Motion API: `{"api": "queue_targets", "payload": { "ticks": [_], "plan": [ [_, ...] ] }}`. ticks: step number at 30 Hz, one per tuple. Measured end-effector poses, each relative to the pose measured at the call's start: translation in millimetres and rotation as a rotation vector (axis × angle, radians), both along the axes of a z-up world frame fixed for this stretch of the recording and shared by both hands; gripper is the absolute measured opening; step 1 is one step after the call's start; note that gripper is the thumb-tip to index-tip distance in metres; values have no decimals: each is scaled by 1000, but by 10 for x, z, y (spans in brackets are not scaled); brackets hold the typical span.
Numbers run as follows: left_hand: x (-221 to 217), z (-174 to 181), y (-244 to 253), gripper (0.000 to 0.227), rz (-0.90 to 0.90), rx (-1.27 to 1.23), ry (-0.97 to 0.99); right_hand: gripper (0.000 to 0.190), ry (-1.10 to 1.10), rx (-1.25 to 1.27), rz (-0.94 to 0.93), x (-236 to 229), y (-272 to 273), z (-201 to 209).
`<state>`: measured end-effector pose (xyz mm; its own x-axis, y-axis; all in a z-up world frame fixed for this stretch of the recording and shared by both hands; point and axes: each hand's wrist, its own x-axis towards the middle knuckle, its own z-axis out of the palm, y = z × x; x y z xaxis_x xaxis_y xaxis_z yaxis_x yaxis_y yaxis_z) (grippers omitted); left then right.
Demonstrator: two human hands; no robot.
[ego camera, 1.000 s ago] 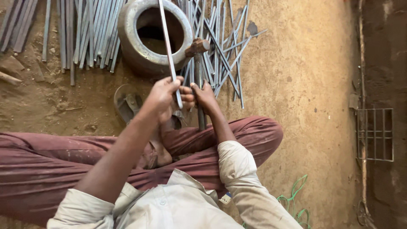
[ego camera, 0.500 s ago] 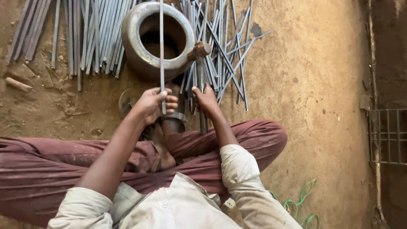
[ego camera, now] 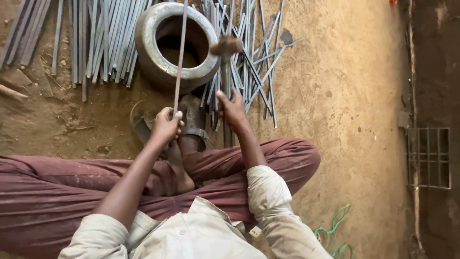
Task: The person sits on the ground and uses a hammer to strike metal rods placed on a concrete ring, breaking them into smaller pieces. The person repeatedly picks up rods, positions them, and strikes them to create a pile of cut segments.
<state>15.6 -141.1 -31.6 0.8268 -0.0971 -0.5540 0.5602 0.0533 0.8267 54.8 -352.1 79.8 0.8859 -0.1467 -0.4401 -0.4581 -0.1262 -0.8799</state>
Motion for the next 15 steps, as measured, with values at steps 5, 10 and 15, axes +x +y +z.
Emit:
{"api": "queue_targets", "payload": {
  "ticks": [5, 10, 15],
  "plan": [
    [64, -171, -124, 41, 32, 49, -6, 40, -489, -81, 56, 300, 45, 557],
    [228, -445, -280, 48, 96, 205, -135, 35, -753, -361, 69, 597, 221, 277],
    [451, -579, -294, 48, 130, -24, 90, 23, -310, -599, 354, 666, 160, 113]
  ]
}}
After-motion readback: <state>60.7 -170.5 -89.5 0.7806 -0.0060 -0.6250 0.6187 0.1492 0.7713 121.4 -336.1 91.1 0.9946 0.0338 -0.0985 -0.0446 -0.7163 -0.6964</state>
